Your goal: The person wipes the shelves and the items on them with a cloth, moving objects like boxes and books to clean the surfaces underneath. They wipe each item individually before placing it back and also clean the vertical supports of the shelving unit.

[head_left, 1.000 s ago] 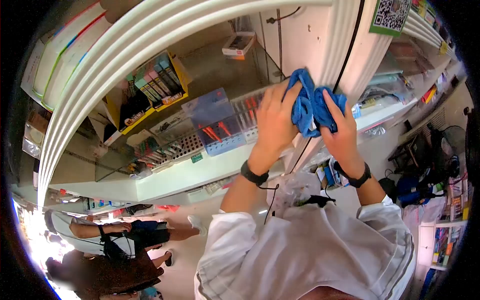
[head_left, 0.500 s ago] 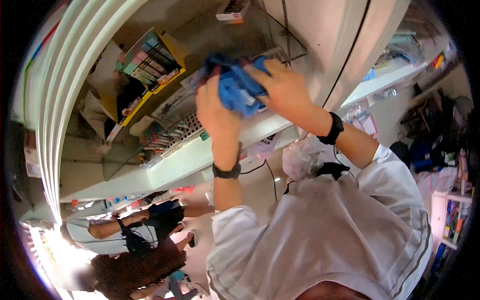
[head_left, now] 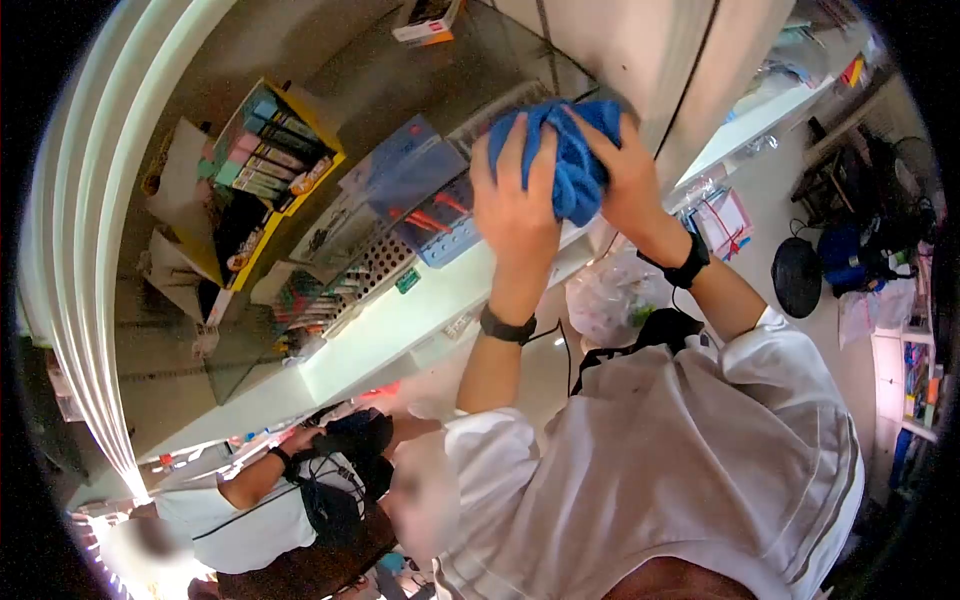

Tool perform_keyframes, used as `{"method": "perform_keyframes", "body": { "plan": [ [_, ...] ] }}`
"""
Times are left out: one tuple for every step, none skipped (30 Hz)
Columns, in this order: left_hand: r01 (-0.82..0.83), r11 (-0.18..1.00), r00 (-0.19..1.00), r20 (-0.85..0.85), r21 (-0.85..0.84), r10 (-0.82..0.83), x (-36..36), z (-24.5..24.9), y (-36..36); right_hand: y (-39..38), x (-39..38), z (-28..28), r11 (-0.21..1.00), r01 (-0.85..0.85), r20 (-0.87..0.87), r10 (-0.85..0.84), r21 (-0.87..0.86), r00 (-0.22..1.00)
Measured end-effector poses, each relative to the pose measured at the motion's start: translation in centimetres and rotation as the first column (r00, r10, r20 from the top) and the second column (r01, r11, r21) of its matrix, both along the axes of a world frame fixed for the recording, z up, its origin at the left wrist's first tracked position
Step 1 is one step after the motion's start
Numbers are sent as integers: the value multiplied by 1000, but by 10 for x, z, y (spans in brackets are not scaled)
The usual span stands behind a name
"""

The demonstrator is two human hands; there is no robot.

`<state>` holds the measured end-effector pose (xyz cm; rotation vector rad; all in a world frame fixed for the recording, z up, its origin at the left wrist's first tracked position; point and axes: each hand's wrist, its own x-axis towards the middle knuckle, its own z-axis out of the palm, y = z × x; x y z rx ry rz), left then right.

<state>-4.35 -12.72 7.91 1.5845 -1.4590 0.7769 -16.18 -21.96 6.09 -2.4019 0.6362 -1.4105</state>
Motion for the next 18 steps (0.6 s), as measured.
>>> {"method": "perform_keyframes", "body": {
  "plan": [
    [-6,1000,1000,-12,24,6,2,5,0,2,4,3,1000,2,22,-2,5,1000],
    [-8,999,1000,-24,47,9,4,9,-1,3,9,7,1000,7,44,-8,10,999],
    [-8,998,999,-37,70,11,4,13,-1,4,13,11,1000,14,64,-15,15,998],
    [-14,999,1000,-9,46,14,5,20,0,6,18,15,999,-10,102,7,36,995],
    [-11,999,1000,-8,49,11,7,19,3,5,23,13,999,-19,94,15,44,995],
    [-8,999,1000,-6,52,8,10,17,8,4,27,9,998,-28,87,24,51,996],
    [-5,999,1000,-1,54,5,13,15,12,4,30,9,998,-37,84,32,58,996],
    [1,999,1000,3,47,-2,15,12,19,7,32,14,998,-68,89,66,14,994],
    [-46,998,999,17,35,46,19,7,26,12,34,17,996,-87,33,87,-2,996],
    [-93,995,995,33,21,92,23,2,34,16,34,19,994,-106,-20,105,-20,994],
    [-136,991,990,49,8,135,25,0,39,17,37,20,992,-122,-72,119,-36,990],
    [-166,986,986,31,28,165,23,1,43,16,40,20,983,-163,-23,162,-83,987],
    [-196,979,981,12,51,196,20,3,45,16,38,22,984,-169,-51,166,-55,985],
    [-213,976,977,28,55,211,18,5,43,15,34,25,984,-174,-80,171,-30,982],
    [-235,970,972,28,70,233,13,8,38,11,30,28,984,-180,-109,178,-9,978],
    [-257,963,966,27,85,256,7,11,33,6,26,27,980,-186,-106,178,-66,978],
    [-278,955,960,26,100,277,1,14,28,1,21,28,985,-165,-130,157,-53,979],
    [-259,959,966,20,118,258,-4,17,22,-2,15,30,989,-142,-155,134,-41,979]
  ]
}}
